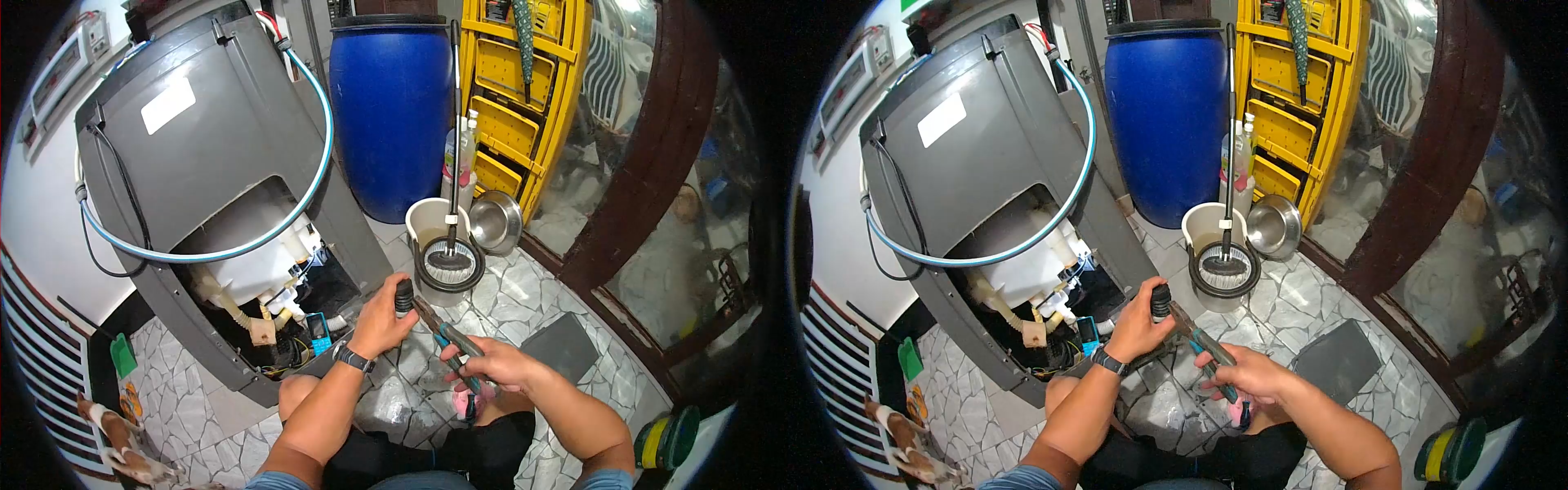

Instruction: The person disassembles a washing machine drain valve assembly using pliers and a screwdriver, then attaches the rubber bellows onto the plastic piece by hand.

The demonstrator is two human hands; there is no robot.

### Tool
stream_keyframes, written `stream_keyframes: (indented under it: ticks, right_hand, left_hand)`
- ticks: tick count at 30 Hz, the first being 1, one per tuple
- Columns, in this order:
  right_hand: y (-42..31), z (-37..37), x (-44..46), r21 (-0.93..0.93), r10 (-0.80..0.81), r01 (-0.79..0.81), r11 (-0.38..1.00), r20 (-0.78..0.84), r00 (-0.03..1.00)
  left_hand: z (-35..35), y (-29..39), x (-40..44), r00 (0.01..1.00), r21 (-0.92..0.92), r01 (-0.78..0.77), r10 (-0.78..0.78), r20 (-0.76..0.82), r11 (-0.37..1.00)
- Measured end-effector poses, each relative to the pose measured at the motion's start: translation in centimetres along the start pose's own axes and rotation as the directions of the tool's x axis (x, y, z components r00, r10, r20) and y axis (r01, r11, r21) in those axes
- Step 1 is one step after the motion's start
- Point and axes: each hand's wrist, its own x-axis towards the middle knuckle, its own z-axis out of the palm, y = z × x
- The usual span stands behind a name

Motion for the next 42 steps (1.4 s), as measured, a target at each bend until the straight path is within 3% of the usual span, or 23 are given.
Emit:
stream_keyframes:
  ticks: [5, 11, 17, 23, 25, 27, 32, 34, 37, 42]
  right_hand:
    - [-1.9, -0.2, -0.2, 0.050, 0.032, -0.033, 0.998, 0.022, 0.999]
    - [-3.8, -0.3, -0.3, -0.100, 0.094, -0.092, 0.991, 0.024, 0.995]
    - [-5.4, -0.3, -0.5, -0.126, 0.156, -0.158, 0.979, -0.019, 0.988]
    - [-3.4, 0.2, -0.3, -0.224, -0.015, 0.009, 0.975, -0.024, 1.000]
    - [-2.7, 0.9, -0.7, -0.193, -0.008, -0.003, 0.981, -0.057, 0.998]
    - [-2.0, 1.4, -1.0, -0.205, 0.051, -0.069, 0.976, -0.092, 0.994]
    - [-0.5, 0.4, -1.0, -0.195, 0.009, -0.013, 0.981, -0.022, 1.000]
    - [-0.1, -0.2, -0.7, -0.084, 0.004, -0.001, 0.996, 0.034, 0.999]
    - [-0.6, 0.0, 0.1, -0.085, -0.046, 0.049, 0.995, 0.037, 0.998]
    - [-1.9, 1.1, 0.8, 0.003, -0.011, 0.011, 1.000, 0.007, 1.000]
  left_hand:
    - [-0.3, 0.0, 0.2, 1.000, -0.004, -0.027, 0.027, -0.001, 1.000]
    - [-0.8, 0.0, 0.3, 0.997, 0.031, -0.082, 0.082, 0.008, 0.996]
    - [-0.6, 0.0, 0.1, 0.986, 0.094, -0.165, 0.167, -0.015, 0.982]
    - [-0.3, 0.3, 0.3, 0.999, 0.075, -0.036, 0.039, -0.033, 0.997]
    - [0.1, -0.6, 0.6, 0.999, 0.059, 0.028, -0.026, -0.043, 0.998]
    - [0.0, -1.3, 1.1, 0.979, 0.064, -0.005, 0.018, -0.201, 0.998]
    - [0.4, -1.3, 0.7, 0.980, 0.060, -0.046, 0.057, -0.190, 0.997]
    - [0.2, -1.5, 1.0, 0.981, 0.111, -0.067, 0.086, -0.173, 0.992]
    - [0.0, -0.8, 0.8, 0.996, 0.162, -0.019, 0.033, -0.086, 0.987]
    - [0.1, -0.8, 0.6, 0.994, 0.173, -0.049, 0.066, -0.092, 0.984]
